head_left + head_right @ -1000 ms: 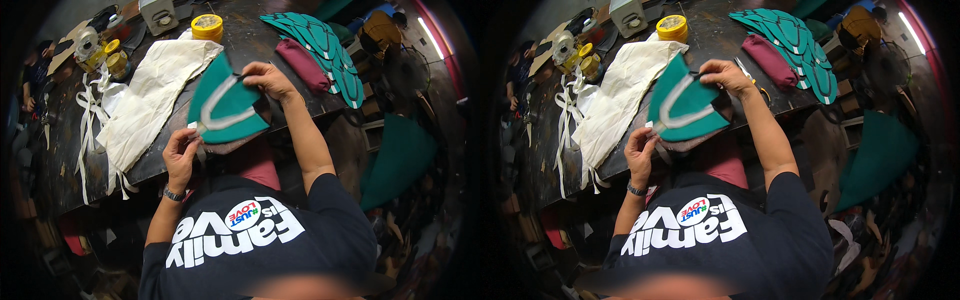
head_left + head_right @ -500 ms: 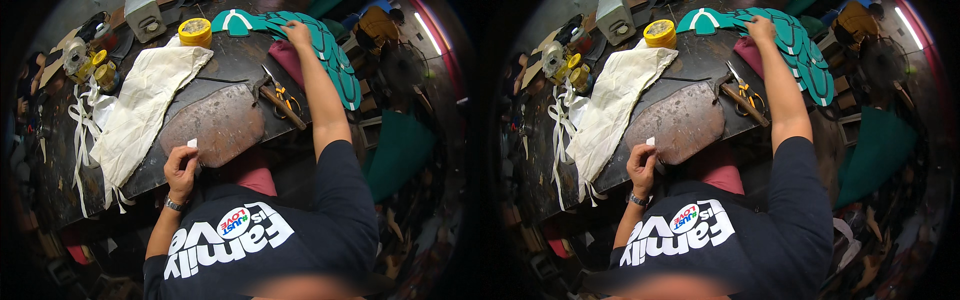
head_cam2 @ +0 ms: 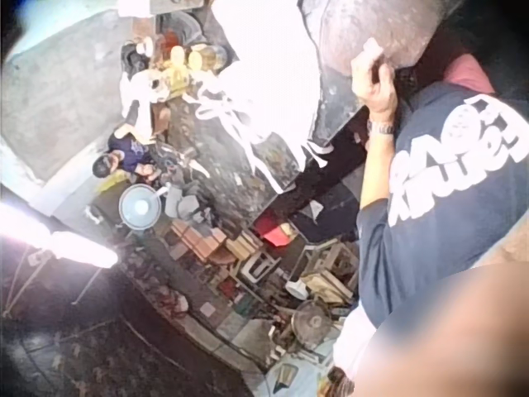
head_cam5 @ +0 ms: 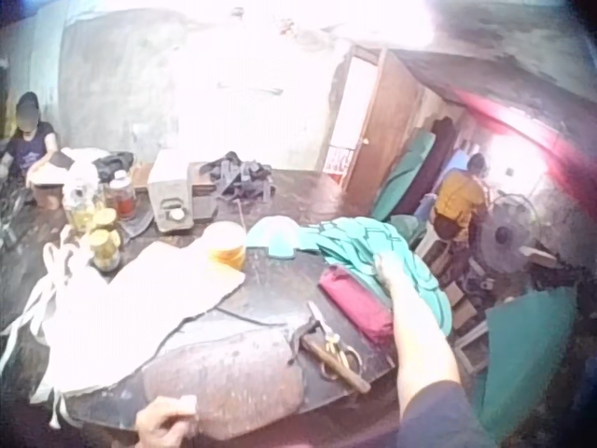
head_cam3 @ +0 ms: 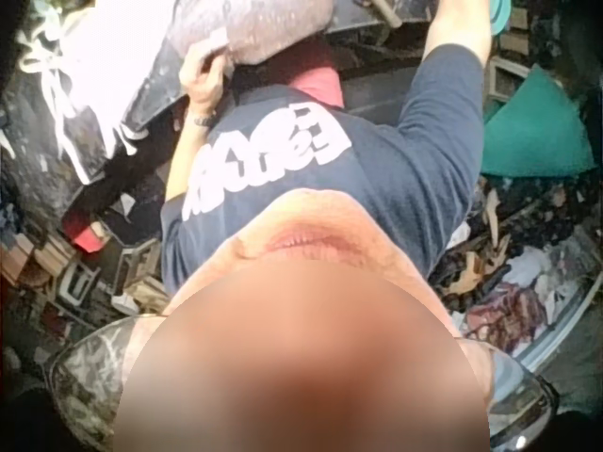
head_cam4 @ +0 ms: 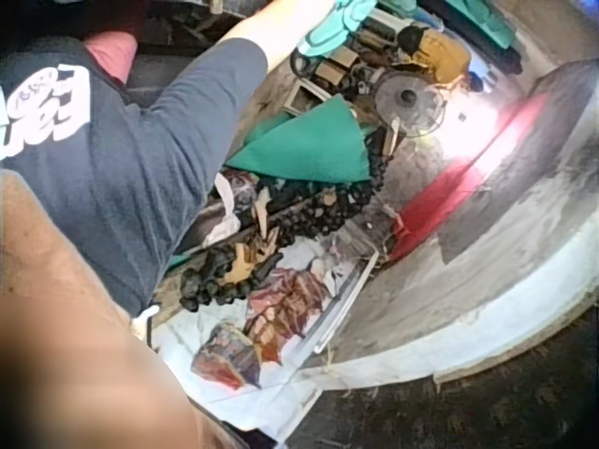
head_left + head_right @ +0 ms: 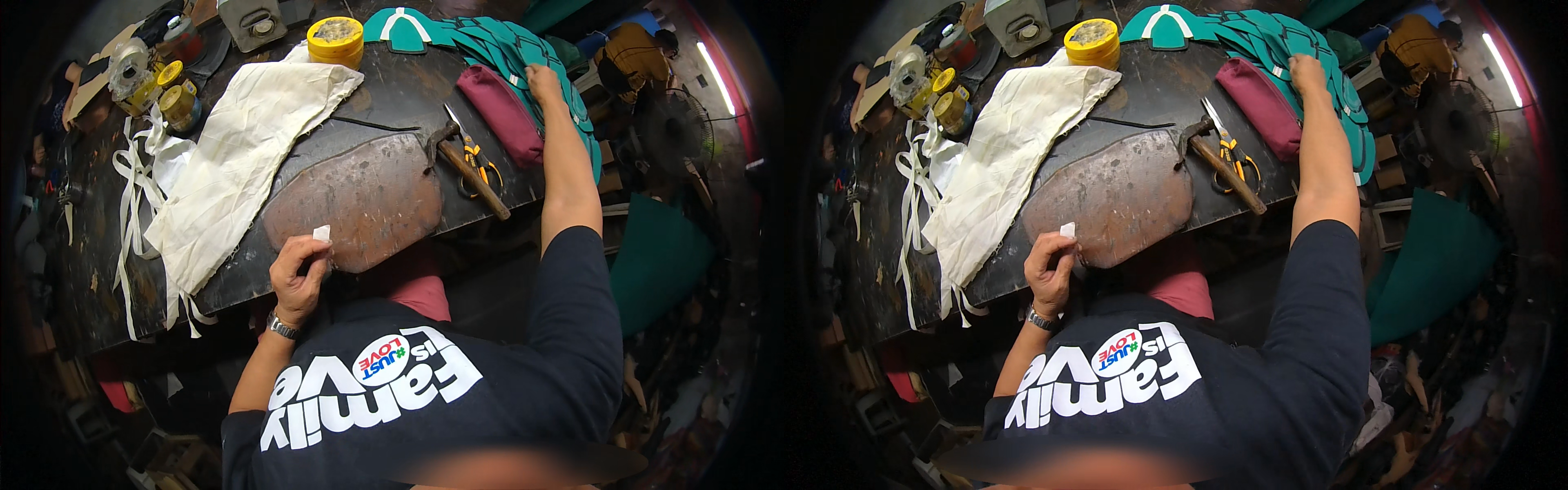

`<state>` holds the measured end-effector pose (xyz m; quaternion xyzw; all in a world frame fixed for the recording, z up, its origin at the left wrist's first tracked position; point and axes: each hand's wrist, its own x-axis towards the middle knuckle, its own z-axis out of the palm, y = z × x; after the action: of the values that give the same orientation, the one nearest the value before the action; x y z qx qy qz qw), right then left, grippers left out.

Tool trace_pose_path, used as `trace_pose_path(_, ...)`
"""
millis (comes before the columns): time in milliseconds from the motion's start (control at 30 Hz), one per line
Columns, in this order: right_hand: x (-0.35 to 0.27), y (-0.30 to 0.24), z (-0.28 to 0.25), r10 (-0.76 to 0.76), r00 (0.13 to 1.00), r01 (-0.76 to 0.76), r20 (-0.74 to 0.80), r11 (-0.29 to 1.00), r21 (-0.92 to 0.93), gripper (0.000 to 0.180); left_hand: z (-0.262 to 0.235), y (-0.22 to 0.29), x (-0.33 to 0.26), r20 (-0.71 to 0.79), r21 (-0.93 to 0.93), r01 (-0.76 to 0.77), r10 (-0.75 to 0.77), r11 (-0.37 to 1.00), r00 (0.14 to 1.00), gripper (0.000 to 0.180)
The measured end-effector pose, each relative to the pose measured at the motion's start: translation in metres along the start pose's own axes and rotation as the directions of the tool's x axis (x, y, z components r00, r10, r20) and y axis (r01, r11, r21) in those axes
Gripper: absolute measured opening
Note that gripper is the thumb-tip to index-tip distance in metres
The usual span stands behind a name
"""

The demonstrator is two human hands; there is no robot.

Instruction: The person cuts a white woven fabric into narrow strips using yellow-handled scissors, then places the strips onto green fabric pieces on a workbench. The person trims the white strips to fit the green pieces and continues assembling the components.

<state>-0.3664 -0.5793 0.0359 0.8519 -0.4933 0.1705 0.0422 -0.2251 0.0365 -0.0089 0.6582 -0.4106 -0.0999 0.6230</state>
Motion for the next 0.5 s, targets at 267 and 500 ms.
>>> trace_pose_path(267, -0.062, -0.067, -0.093, -0.027, 0.615, 0.466, -0.788, 0.819, 0.335, 0.019, -0.004, 0.011, 0.005, 0.059, -0.269, 0.173, -0.163, 0.947, 0.985, 0.022)
trace_pose_path(500, -0.284, -0.197, -0.091, -0.846, 0.358, 0.922, -0.396, 0.253, 0.294, 0.031, -0.011, 0.046, -0.019, 0.208, -0.446, 0.243, -0.165, 0.861, 0.964, 0.048)
